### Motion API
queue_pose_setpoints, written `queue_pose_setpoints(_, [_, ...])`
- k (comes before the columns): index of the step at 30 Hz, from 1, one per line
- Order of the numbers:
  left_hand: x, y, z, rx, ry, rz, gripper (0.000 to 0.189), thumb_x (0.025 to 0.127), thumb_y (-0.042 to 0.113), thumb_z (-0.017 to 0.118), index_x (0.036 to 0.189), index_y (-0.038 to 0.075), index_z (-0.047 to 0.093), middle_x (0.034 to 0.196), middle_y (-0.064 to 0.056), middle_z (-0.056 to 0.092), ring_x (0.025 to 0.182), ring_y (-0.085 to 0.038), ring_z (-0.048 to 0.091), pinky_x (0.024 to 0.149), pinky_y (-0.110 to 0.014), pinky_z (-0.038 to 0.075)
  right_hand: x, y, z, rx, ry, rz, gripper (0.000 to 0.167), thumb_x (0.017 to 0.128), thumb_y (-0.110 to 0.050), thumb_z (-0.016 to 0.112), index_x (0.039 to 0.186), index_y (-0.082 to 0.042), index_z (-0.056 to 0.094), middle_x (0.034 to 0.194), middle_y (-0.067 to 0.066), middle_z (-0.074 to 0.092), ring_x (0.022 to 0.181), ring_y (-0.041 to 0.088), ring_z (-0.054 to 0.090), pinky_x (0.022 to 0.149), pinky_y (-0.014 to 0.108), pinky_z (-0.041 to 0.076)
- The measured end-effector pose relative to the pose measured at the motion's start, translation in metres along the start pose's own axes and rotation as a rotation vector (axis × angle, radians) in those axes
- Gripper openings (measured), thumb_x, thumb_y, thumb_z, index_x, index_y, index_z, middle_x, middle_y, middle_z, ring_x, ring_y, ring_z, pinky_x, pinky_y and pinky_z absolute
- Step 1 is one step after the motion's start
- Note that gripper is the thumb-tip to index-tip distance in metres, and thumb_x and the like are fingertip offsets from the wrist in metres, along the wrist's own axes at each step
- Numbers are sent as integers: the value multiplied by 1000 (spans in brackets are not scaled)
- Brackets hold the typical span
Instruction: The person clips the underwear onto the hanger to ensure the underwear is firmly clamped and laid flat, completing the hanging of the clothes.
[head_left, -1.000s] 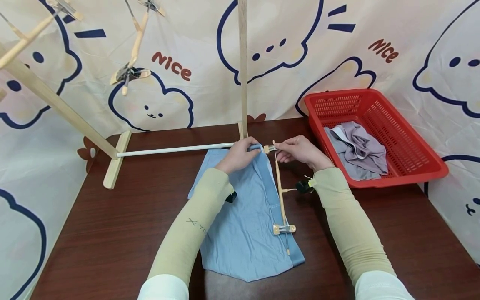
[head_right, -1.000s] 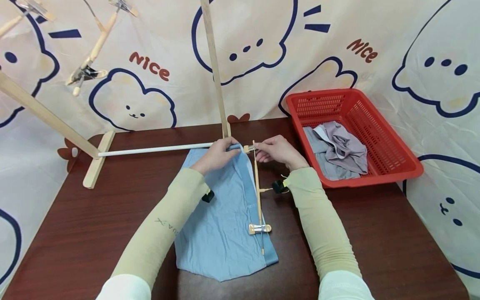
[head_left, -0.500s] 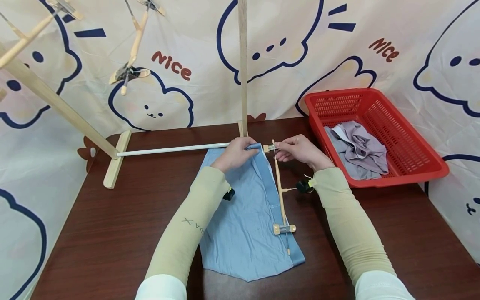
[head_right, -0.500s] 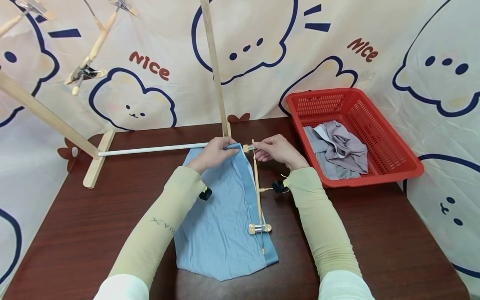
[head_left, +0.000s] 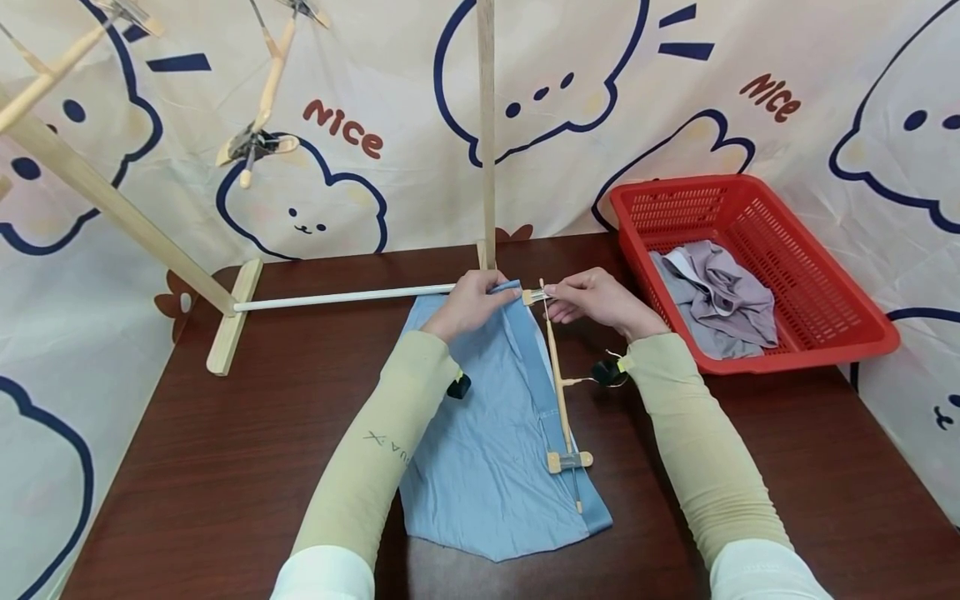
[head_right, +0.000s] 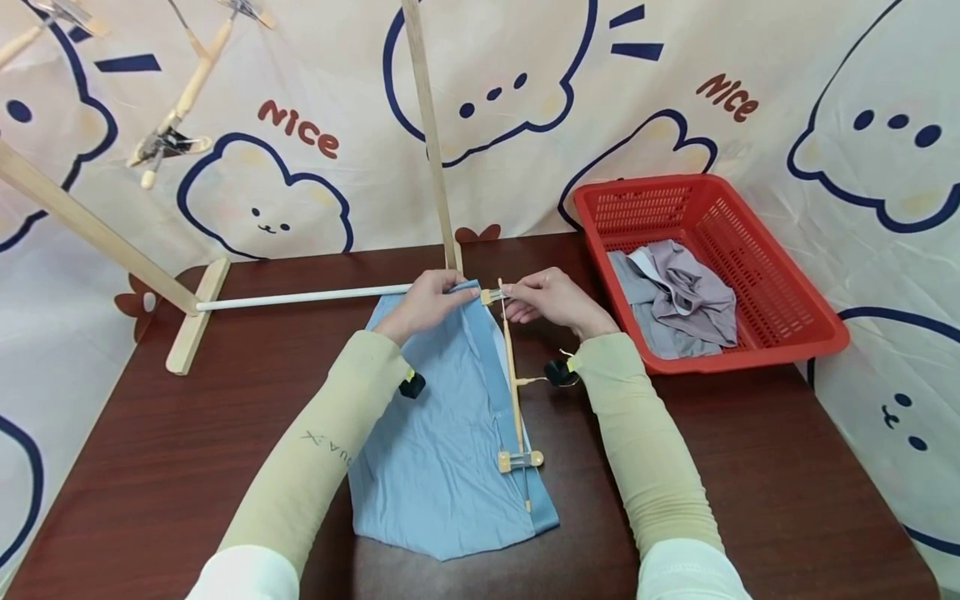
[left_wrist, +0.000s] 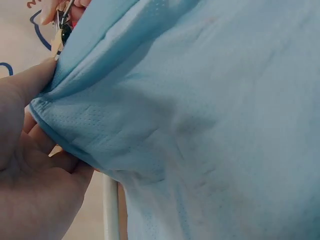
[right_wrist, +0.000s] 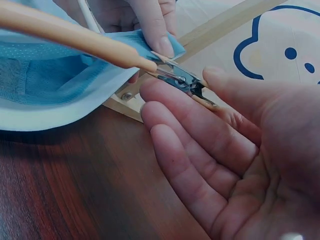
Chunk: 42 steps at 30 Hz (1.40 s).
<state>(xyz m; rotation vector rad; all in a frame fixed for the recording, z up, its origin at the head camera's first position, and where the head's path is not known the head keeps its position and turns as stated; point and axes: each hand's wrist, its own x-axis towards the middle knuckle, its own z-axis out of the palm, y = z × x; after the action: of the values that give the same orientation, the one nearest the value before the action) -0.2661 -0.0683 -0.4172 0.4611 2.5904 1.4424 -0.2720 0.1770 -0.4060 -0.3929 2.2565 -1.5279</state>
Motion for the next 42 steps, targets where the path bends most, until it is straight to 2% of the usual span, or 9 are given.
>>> queue_pose_setpoints(6, [2,0,0,-11,34,9,22,101,29,67,94,8,70,70,-4,47,68,-22,46,61,-31,37,0,-3,1,-24,-18,-25,37,103,-23,65,114,11,70,91,18,74,87,40,72,77,39,59])
queue_pose_setpoints(15, [3,3,3,-37,48,5,22,100,30,69,93,9,70,73,-4,51,72,-21,47,65,-31,37,1,-3,1,-42,-41,-39,33,102,-22,65,113,8,72,91,18,74,88,43,71,77,39,59])
queue_pose_setpoints(34, [7,4,9,-28,89,35,17,98,25,72,92,9,72,77,-4,58,78,-21,52,68,-31,40,3,-5,6,-52,-43,-40,28,102,-21,65,106,6,75,89,17,74,86,41,71,75,39,60])
queue_pose_setpoints(42, [7,4,10,-37,114,39,18,97,26,74,90,9,73,77,-3,61,78,-20,53,68,-31,40,3,-4,4,-57,-50,-35,29,102,-23,66,106,5,75,90,18,74,89,46,70,76,41,60])
